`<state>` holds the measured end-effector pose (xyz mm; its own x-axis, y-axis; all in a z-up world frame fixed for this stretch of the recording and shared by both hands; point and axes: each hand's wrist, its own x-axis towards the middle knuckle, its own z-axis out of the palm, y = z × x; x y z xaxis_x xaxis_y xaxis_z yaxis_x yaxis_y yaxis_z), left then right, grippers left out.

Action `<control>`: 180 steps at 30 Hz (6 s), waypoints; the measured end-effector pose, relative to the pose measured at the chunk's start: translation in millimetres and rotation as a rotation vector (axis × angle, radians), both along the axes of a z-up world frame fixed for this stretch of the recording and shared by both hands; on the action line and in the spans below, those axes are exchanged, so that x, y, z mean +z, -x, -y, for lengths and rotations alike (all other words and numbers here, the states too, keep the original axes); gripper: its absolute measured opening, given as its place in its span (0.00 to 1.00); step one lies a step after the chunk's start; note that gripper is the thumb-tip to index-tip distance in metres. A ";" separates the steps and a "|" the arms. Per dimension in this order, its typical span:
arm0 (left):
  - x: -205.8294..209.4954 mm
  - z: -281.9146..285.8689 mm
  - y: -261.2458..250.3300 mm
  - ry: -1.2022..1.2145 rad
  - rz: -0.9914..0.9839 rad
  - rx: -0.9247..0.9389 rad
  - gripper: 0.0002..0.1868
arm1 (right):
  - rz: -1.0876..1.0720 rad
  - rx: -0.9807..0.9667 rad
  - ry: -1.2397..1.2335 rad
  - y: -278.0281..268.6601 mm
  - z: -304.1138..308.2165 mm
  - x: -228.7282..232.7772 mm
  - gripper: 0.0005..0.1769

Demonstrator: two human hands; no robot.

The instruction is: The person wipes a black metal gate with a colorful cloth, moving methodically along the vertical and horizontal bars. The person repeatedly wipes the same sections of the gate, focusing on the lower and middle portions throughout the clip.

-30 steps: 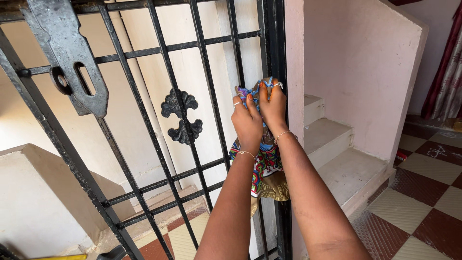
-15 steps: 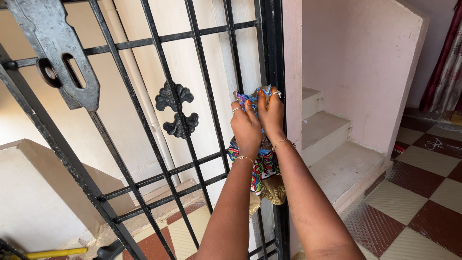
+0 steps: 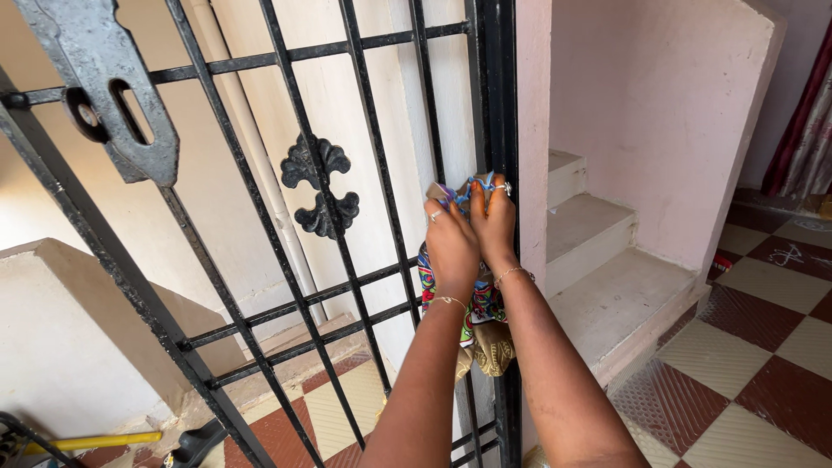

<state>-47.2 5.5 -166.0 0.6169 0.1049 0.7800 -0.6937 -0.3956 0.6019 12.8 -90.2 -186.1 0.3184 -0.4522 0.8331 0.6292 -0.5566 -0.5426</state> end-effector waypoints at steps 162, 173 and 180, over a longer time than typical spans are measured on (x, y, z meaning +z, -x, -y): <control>-460.6 -20.4 -35.7 -0.018 -0.494 -0.227 0.16 | -0.254 0.140 -0.268 -8.6 -13.3 -428.6 0.15; -528.9 -18.8 -51.1 -0.110 -0.477 -0.181 0.17 | -0.353 0.047 -0.288 -8.6 -14.3 -461.3 0.16; -559.3 -18.1 -53.6 -0.174 -0.487 -0.128 0.20 | -0.311 0.063 -0.287 -8.9 -16.4 -477.9 0.15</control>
<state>6.5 23.6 -725.3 0.9113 -0.1005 0.3994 -0.3998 -0.4488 0.7993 21.7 -73.8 -664.0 0.5691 -0.6231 0.5365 0.4394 -0.3210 -0.8390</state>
